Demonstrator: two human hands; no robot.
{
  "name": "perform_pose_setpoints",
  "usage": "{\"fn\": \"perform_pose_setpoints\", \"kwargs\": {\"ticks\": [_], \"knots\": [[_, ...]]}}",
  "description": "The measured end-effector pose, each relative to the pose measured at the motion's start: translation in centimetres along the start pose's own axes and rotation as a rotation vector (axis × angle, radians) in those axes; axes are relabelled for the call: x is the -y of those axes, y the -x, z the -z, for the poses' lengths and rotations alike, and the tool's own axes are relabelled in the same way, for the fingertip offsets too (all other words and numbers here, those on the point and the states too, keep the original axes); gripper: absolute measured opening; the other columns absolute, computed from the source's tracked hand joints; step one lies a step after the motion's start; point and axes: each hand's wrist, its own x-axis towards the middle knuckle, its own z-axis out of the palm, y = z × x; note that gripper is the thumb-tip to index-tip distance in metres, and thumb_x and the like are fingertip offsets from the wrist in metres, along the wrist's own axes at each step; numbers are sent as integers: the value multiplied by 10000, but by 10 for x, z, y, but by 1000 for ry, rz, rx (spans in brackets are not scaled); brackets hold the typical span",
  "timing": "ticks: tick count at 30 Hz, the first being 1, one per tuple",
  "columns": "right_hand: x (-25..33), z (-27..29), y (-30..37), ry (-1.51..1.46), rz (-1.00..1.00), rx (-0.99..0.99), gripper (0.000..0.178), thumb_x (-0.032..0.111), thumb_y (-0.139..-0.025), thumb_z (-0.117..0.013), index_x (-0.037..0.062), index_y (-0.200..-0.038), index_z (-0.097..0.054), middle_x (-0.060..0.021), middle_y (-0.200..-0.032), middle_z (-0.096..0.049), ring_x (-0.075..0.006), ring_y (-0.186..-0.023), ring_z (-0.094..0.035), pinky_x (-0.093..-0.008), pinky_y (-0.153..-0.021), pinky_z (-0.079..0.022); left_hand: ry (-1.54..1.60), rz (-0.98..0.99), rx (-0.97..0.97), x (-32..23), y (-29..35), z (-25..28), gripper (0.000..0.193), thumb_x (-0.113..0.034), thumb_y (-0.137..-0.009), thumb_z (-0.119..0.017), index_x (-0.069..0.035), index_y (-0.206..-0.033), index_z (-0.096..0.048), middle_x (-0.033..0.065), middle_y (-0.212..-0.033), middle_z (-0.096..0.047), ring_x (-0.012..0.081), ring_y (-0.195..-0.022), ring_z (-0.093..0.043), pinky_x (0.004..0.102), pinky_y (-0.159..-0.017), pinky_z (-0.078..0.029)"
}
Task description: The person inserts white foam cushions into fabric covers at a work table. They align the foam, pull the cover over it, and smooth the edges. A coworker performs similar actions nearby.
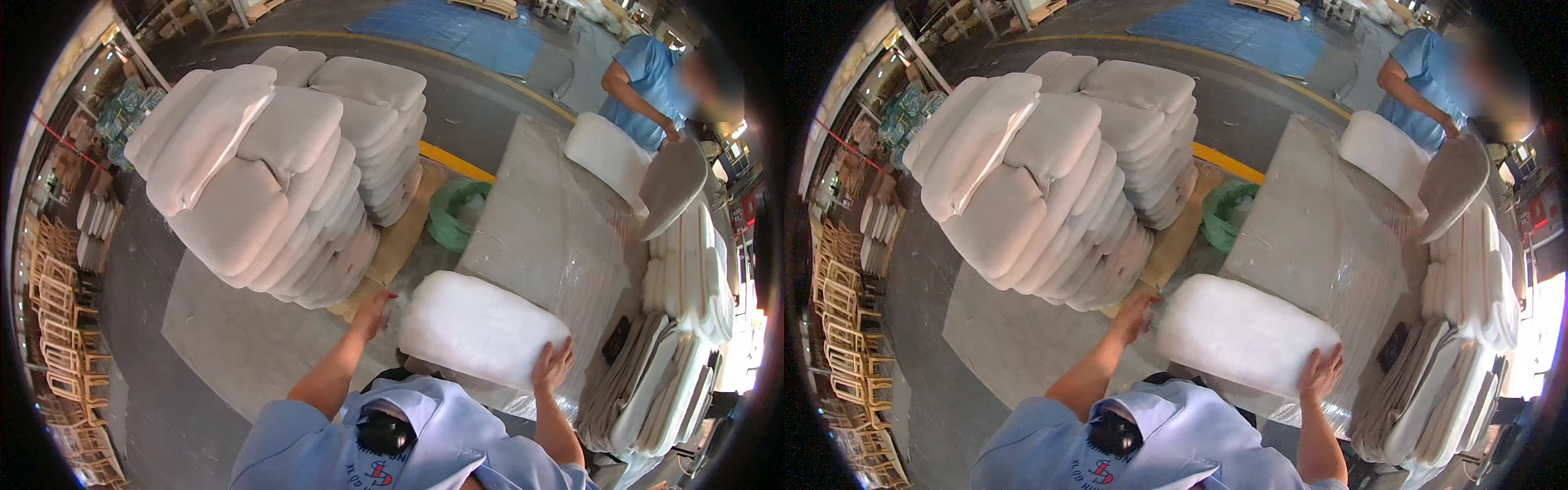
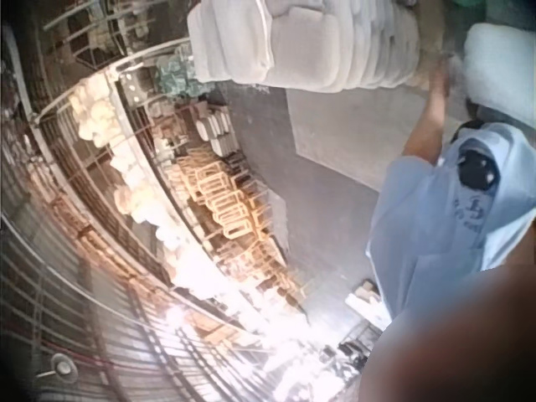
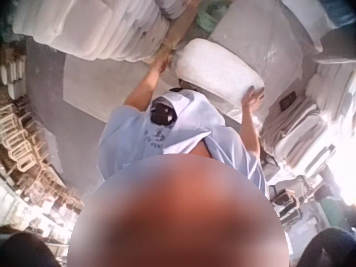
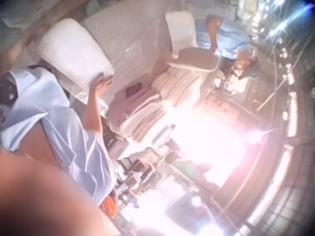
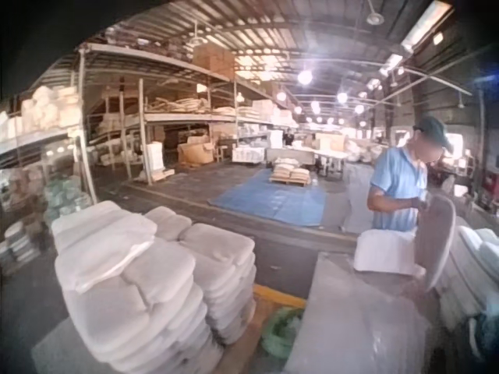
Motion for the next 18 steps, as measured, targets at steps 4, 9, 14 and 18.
{"fn": "perform_pose_setpoints", "kwargs": {"ticks": [4, 9, 14, 18], "knots": [[-1, -1, 0, 0, -9, 1, 754, 458, -1024, -625, 75, -1635, -401, -276, -1543, -499, -466, -1403, -497, -536, -1164, -412, -14, 189, 280, -43, -17, -49, 640, -582, -1076, -573, -57, -1435, -644, 106, -1293, -715, 256, -1091, -696, 464, -920, -575], [-5, 2, -1, -2, 19, -37, 749, 438, -1015, -644, 71, -1625, -414, -284, -1515, -519, -473, -1385, -510, -537, -1157, -418, -97, 6, 275, -31, -30, -82, 541, -505, -1105, -557, -41, -1310, -746, 79, -1178, -754, 190, -1005, -688, 381, -882, -554], [10, 2, -6, -73, 46, -29, 737, 421, -1016, -642, 56, -1617, -420, -286, -1508, -521, -480, -1367, -519, -537, -1158, -417, -190, 193, 579, -5, -43, -71, 470, -442, -1107, -564, -52, -1292, -748, 72, -1133, -751, 184, -981, -680, 383, -870, -557], [1, 4, -7, -45, 17, -25, 744, 416, -1016, -637, 35, -1615, -414, -288, -1508, -521, -479, -1374, -509, -542, -1152, -417, -428, 80, 484, 20, -22, -79, 422, -409, -1106, -569, -66, -1271, -753, 64, -1096, -744, 180, -956, -672, 385, -857, -557]]}}
